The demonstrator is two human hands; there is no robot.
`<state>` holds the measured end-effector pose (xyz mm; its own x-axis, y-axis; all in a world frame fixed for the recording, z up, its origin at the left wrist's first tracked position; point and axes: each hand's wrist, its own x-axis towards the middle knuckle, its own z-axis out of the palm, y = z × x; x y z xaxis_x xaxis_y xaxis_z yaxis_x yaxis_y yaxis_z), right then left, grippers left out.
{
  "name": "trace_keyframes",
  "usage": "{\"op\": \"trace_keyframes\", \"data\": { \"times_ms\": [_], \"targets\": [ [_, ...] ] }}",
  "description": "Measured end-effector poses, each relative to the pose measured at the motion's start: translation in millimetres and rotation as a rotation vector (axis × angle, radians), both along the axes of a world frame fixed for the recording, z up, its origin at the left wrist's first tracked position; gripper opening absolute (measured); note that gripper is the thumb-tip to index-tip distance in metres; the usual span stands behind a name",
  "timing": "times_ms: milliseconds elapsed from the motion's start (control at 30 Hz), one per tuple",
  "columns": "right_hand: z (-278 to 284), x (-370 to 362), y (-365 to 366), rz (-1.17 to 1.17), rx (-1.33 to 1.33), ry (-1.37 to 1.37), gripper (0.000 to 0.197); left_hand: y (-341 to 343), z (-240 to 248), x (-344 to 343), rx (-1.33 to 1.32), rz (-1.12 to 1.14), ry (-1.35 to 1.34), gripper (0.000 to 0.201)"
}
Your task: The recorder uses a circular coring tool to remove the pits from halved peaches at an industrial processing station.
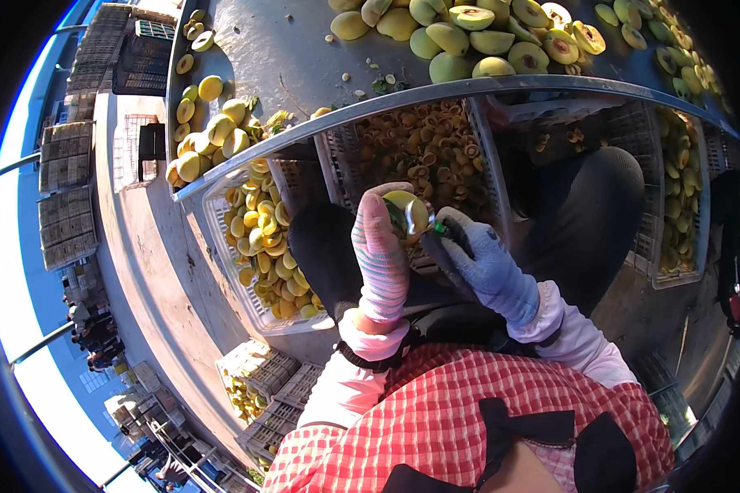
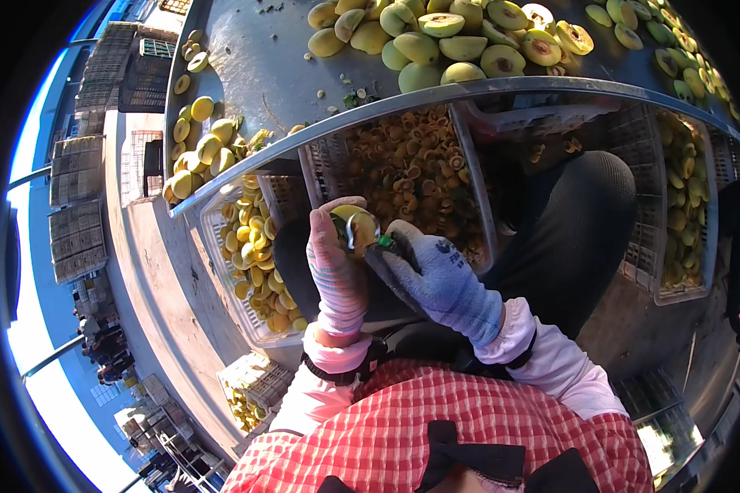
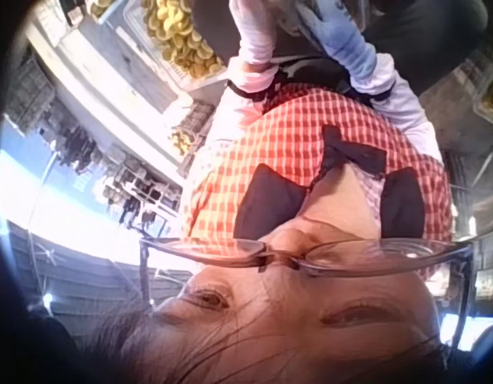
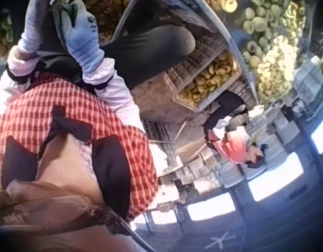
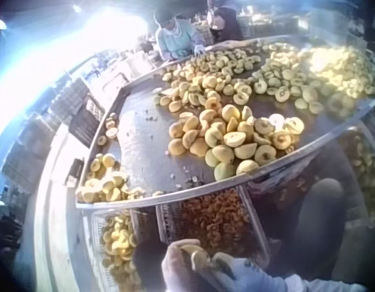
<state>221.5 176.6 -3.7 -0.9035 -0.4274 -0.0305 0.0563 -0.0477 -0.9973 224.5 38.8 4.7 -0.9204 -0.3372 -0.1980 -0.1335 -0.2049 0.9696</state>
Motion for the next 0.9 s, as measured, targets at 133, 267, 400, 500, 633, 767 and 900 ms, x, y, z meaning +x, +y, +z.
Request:
{"op": "trace_keyframes", "data": {
  "times_ms": [133, 267, 400, 500, 633, 767, 900],
  "targets": [
    [7.2, 5.6, -3.6, -0.065, 0.17, 0.198, 0.022, 7.0, 4.3, 3.4, -0.045, 0.011, -0.005, 0.047],
    [-5.5, 15.1, -7.2, -0.17, 0.16, 0.233, 0.026, 11.6, 6.1, 0.3, -0.147, -0.003, -0.016, 0.042],
    [-22.5, 17.0, -4.6, -0.086, -0.022, 0.095, 0.027, 8.8, 2.7, -2.6, -0.196, -0.085, -0.011, 0.039],
    [-25.4, 21.0, 1.4, -0.085, 0.014, 0.352, 0.029, 5.6, 0.9, -7.8, -0.312, -0.153, 0.031, 0.036],
    [-45.5, 23.3, 4.4, 0.071, -0.057, -0.005, 0.028, 9.4, 0.6, -11.6, -0.441, -0.174, -0.033, 0.038],
    [-58.9, 18.4, 3.2, -0.09, 0.297, 0.792, 0.025, 0.0, -5.9, -14.0, -0.148, -0.337, -0.249, 0.036],
    [-22.5, 17.1, 18.2, 0.257, -0.066, -0.155, 0.025, 11.5, -10.4, -7.7, -0.198, -0.31, -0.158, 0.041]
  ]
}}
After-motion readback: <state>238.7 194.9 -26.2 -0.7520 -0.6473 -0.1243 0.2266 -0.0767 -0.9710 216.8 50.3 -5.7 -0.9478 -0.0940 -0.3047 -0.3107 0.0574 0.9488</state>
